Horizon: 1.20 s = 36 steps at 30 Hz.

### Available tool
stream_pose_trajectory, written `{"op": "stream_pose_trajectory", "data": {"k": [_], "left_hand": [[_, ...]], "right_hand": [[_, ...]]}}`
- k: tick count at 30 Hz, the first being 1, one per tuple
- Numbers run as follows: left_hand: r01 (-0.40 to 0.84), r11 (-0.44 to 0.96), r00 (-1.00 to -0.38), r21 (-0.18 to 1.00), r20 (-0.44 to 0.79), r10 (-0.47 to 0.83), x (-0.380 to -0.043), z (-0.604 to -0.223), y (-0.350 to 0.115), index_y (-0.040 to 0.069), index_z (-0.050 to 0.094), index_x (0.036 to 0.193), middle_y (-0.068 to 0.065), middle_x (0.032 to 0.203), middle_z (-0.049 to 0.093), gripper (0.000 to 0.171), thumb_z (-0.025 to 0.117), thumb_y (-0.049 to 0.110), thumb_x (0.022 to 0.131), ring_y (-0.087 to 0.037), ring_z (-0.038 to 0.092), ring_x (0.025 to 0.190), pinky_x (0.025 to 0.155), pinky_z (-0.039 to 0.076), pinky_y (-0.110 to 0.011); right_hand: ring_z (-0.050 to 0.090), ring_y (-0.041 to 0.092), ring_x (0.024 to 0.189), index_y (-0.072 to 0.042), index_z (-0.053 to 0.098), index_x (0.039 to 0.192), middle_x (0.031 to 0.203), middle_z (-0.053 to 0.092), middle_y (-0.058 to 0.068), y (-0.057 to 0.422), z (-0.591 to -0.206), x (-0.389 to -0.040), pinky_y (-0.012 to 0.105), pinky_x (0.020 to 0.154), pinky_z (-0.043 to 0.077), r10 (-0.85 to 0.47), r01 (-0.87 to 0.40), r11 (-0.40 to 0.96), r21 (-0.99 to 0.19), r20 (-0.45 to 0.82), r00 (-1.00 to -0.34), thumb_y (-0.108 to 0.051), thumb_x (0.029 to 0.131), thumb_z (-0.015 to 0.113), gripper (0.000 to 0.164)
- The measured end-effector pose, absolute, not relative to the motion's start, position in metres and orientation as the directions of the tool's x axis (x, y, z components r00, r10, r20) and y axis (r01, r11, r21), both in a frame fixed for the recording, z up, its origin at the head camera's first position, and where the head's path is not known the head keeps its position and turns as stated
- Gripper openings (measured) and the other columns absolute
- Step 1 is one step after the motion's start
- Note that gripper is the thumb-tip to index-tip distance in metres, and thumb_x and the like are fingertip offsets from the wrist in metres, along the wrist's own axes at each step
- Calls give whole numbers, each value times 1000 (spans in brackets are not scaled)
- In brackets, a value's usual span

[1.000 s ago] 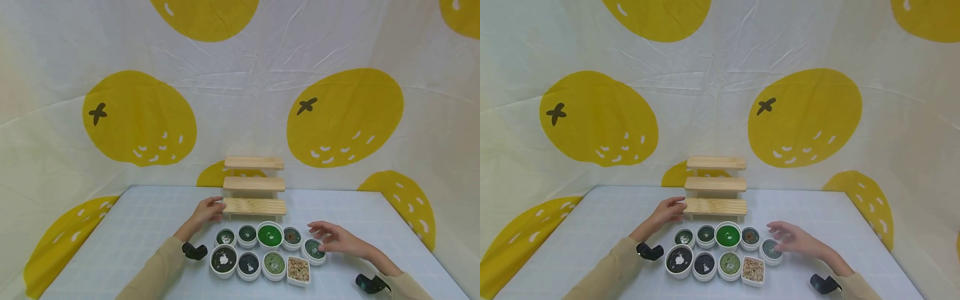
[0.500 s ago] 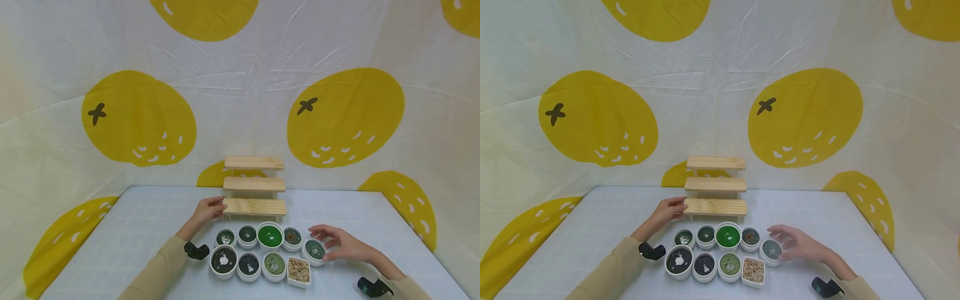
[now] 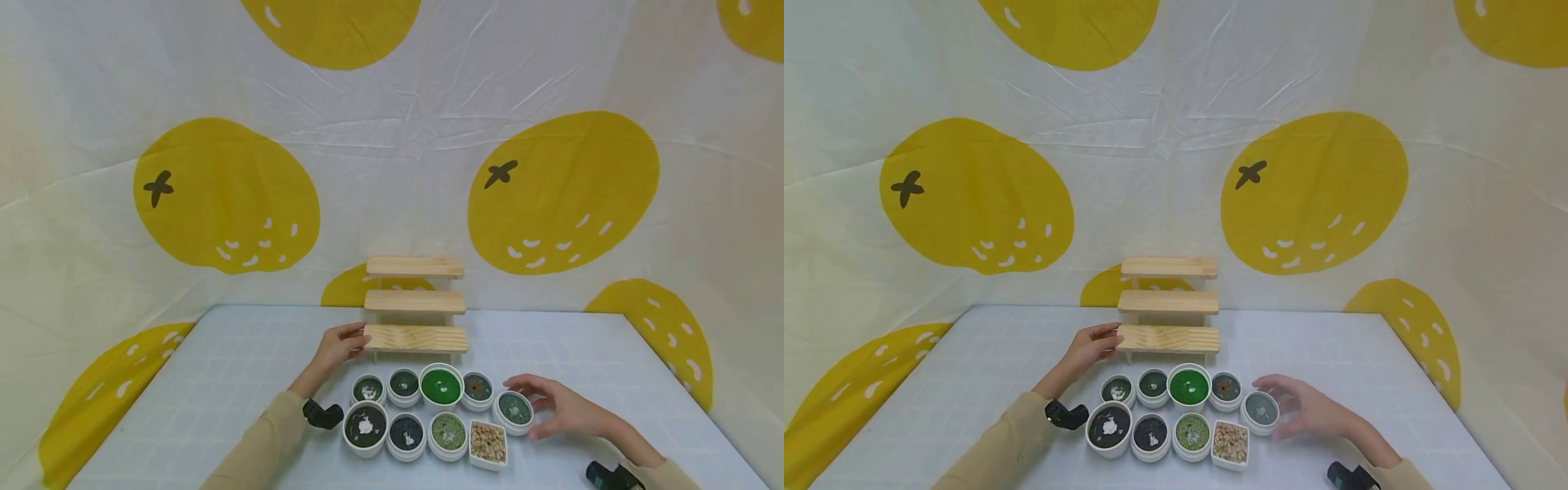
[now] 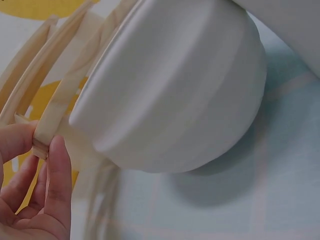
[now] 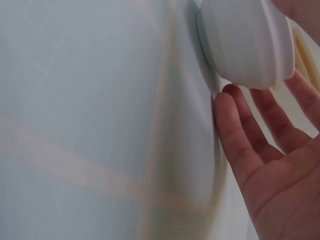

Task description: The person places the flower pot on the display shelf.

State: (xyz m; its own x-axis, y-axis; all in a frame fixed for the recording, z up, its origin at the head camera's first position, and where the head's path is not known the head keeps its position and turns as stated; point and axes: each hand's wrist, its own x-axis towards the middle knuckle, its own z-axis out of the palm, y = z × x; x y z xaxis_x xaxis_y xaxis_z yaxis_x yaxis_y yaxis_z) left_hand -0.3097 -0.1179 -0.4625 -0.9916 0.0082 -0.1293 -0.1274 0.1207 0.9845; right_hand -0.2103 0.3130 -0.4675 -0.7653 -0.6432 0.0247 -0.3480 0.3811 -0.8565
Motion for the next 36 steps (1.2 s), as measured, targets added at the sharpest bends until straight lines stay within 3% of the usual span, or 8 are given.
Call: {"op": "stream_pose_trajectory", "data": {"k": [3, 8, 18, 36], "left_hand": [[-109, 114, -994, 987, -111, 8, -309, -463, -118, -3, 60, 126, -17, 109, 65, 41, 69, 6, 86, -9, 64, 75, 67, 61, -26], [-98, 100, -995, 990, -99, 3, -307, -463, -117, -4, 61, 125, -15, 106, 65, 41, 70, 5, 85, -8, 63, 73, 65, 60, -25], [-82, 84, -997, 993, -81, -13, -304, -461, -114, -4, 62, 123, -13, 101, 66, 40, 70, 3, 84, -7, 62, 70, 63, 60, -24], [-91, 74, -996, 993, -90, -14, -306, -463, -116, -4, 62, 122, -16, 104, 66, 40, 70, 3, 84, -8, 63, 68, 62, 60, -23]], "right_hand": [[53, 1, 109, -6, 46, 136, 130, 54, -6, 312, -468, -209, 22, 88, 54, -640, -341, 390, -856, 14, -768, -13, 77, 78, 67], [54, 2, 109, -5, 45, 136, 130, 54, -6, 311, -469, -207, 22, 89, 54, -642, -325, 385, -864, 3, -767, -14, 78, 78, 68], [52, -1, 109, -9, 47, 135, 131, 52, 13, 306, -469, -205, 19, 89, 52, -606, -313, 439, -842, -19, -796, -20, 78, 79, 66], [53, 0, 107, -13, 50, 131, 126, 56, 4, 305, -473, -202, 19, 87, 53, -585, -355, 446, -822, 32, -810, -19, 78, 78, 60]]}}
